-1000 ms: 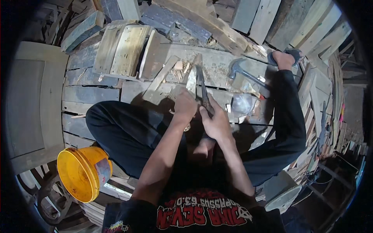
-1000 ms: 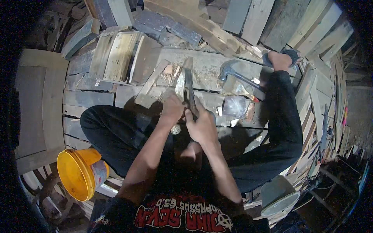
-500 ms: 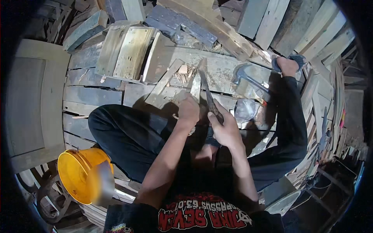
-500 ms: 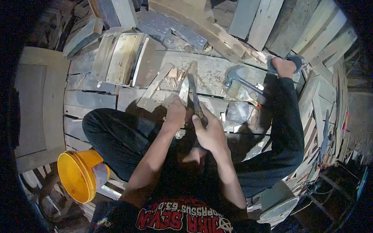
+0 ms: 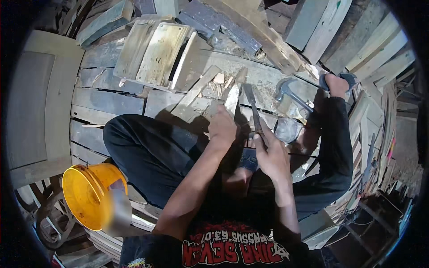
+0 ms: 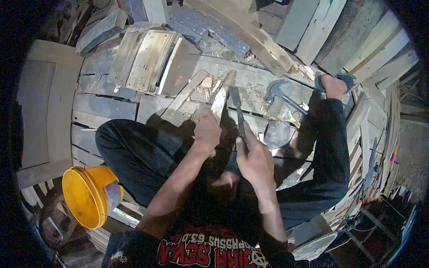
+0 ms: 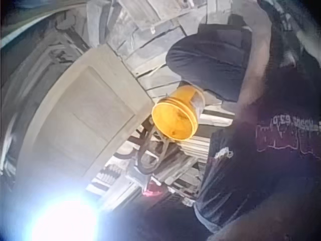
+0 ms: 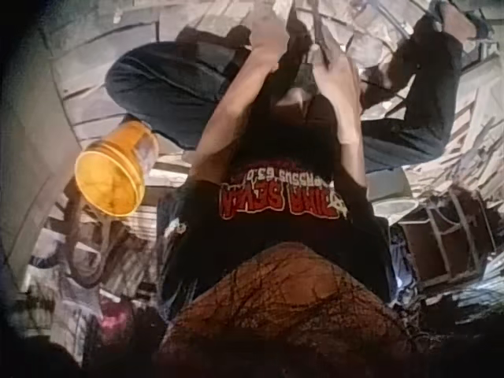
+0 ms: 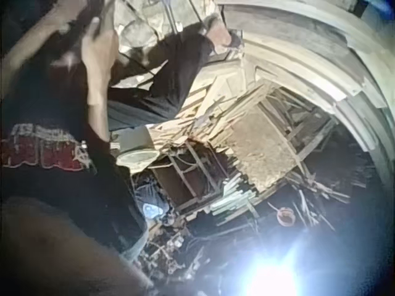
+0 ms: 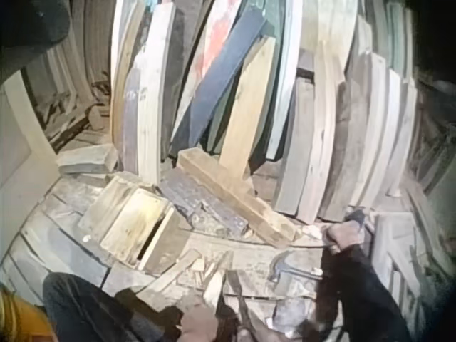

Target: The person carves and shapes a piece of wood using a knife, then sands the wood with sandpaper.

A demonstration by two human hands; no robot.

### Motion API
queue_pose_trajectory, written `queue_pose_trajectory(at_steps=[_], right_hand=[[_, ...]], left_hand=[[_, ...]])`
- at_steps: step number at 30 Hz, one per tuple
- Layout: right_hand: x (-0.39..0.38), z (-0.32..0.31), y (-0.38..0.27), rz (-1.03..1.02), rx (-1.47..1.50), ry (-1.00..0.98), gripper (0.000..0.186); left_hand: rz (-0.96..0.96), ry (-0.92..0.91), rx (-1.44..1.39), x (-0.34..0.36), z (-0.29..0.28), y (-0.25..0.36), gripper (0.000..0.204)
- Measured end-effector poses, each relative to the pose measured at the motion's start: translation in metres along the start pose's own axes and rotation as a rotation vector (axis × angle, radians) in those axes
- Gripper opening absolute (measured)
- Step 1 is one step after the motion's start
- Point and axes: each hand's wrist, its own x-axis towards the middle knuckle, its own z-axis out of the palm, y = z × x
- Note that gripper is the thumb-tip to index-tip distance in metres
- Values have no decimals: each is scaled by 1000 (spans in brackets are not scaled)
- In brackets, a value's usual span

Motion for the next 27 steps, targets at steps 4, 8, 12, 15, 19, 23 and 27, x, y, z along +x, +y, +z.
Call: queue_pose_trajectory(at_steps=[4,8,12,15,19,23,27], right_hand=[[3,-3,13,-1,15,-64,50],[1,9,13,-59,-3,-60,49],[1,20,8,-30,40,-32,49],[3,35,14,-22,92,-4,50],[1,54,18,-31,-4,110,49],[4,49,17,-72,111,87,49],[5,63,16,-61,66,92,51]], left_hand=[[57,56,39,-2,3,3,28],[62,85,32,2,4,-4,24],[14,175,35,7,18,-5,27],[40,200,27,9,21,-8,26],[8,117,45,3,16,5,39],[13,111,69,-2,9,8,33],[20,166,138,1,11,2,27]])
